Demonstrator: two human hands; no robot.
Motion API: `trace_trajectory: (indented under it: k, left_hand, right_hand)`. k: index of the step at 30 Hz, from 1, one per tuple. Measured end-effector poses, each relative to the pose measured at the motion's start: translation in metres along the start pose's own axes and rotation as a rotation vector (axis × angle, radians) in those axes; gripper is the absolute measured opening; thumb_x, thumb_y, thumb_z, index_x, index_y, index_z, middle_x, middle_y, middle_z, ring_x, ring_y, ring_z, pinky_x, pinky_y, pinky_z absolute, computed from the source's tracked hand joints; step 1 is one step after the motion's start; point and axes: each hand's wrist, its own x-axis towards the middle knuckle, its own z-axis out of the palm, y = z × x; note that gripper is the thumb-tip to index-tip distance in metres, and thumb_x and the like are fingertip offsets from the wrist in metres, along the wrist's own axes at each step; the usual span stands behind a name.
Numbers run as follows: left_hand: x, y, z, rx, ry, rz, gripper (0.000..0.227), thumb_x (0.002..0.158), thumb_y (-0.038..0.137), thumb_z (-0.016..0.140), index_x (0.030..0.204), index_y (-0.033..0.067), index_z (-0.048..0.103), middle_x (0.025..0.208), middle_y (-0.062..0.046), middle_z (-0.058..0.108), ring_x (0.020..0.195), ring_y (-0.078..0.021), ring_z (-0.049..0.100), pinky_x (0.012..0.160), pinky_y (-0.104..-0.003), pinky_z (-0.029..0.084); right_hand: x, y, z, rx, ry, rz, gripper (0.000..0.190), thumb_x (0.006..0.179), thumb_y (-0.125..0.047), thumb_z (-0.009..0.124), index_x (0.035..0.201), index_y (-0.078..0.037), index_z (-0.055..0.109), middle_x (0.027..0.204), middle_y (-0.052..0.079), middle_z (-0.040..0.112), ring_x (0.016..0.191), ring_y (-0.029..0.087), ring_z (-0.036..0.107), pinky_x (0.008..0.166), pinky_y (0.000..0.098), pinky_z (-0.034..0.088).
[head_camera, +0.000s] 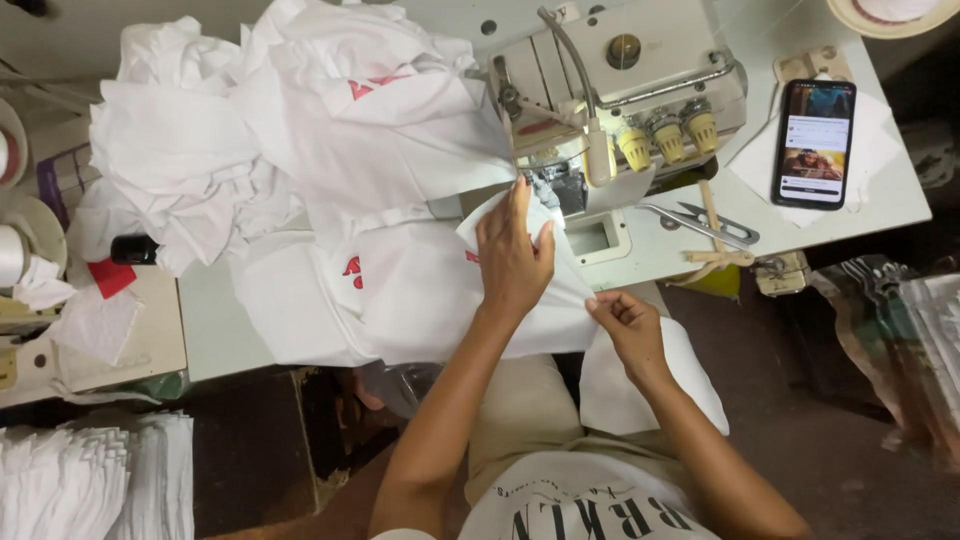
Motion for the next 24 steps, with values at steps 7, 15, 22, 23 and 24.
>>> trace_trajectory:
  k: [7, 15, 22, 23, 24]
  left_hand:
    - [-0.016, -0.007, -0.011, -0.058, -0.011, 0.012, 0.07, 0.1, 0.022, 0.066, 0.158, 0.0014, 0.033, 0.158, -0.024, 0.044, 0.146, -0.0389, 0.045, 0.115, -0.051, 0.037]
    - [-0.027, -0.001, -0.007, 0.147, 0.048, 0.155, 0.042, 0.106, 0.024, 0.056, 0.141, 0.002, 0.058, 0.152, -0.016, 0.054, 0.144, -0.0315, 0.049, 0.108, -0.046, 0.04]
    - [-0.008, -0.009, 0.002, 0.175, 0.052, 0.128, 0.043, 0.105, 0.027, 0.058, 0.14, 0.0023, 0.059, 0.15, -0.015, 0.056, 0.142, -0.0325, 0.05, 0.107, -0.047, 0.039]
    - [-0.008, -0.01, 0.002, 0.146, 0.028, 0.132, 0.045, 0.105, 0.027, 0.058, 0.141, 0.0014, 0.057, 0.151, -0.016, 0.055, 0.144, -0.0327, 0.049, 0.108, -0.047, 0.039]
    - [-0.01, -0.01, 0.002, 0.116, -0.004, 0.133, 0.047, 0.104, 0.027, 0.059, 0.143, 0.0005, 0.056, 0.152, -0.017, 0.054, 0.145, -0.0328, 0.047, 0.109, -0.047, 0.039]
  right_hand:
    - [0.006, 0.038, -0.002, -0.05, -0.005, -0.089, 0.016, 0.089, -0.012, 0.082, 0.101, -0.003, 0.077, 0.075, 0.005, 0.062, 0.075, 0.014, 0.056, 0.069, 0.0273, 0.048]
    - [0.007, 0.062, -0.015, -0.149, 0.0, -0.149, 0.016, 0.084, -0.009, 0.081, 0.099, -0.003, 0.079, 0.076, 0.006, 0.067, 0.075, 0.012, 0.059, 0.07, 0.0264, 0.052]
    - [0.009, 0.054, -0.02, -0.156, -0.007, -0.173, 0.014, 0.085, -0.009, 0.079, 0.099, -0.007, 0.079, 0.078, 0.003, 0.069, 0.077, 0.01, 0.06, 0.071, 0.0235, 0.05]
    - [0.01, 0.054, -0.022, -0.156, -0.006, -0.18, 0.014, 0.086, -0.008, 0.078, 0.099, -0.006, 0.079, 0.079, 0.004, 0.069, 0.077, 0.012, 0.061, 0.072, 0.0254, 0.051]
    - [0.008, 0.056, -0.024, -0.156, -0.003, -0.179, 0.013, 0.086, -0.007, 0.078, 0.099, -0.005, 0.078, 0.079, 0.005, 0.069, 0.078, 0.013, 0.061, 0.072, 0.0272, 0.051]
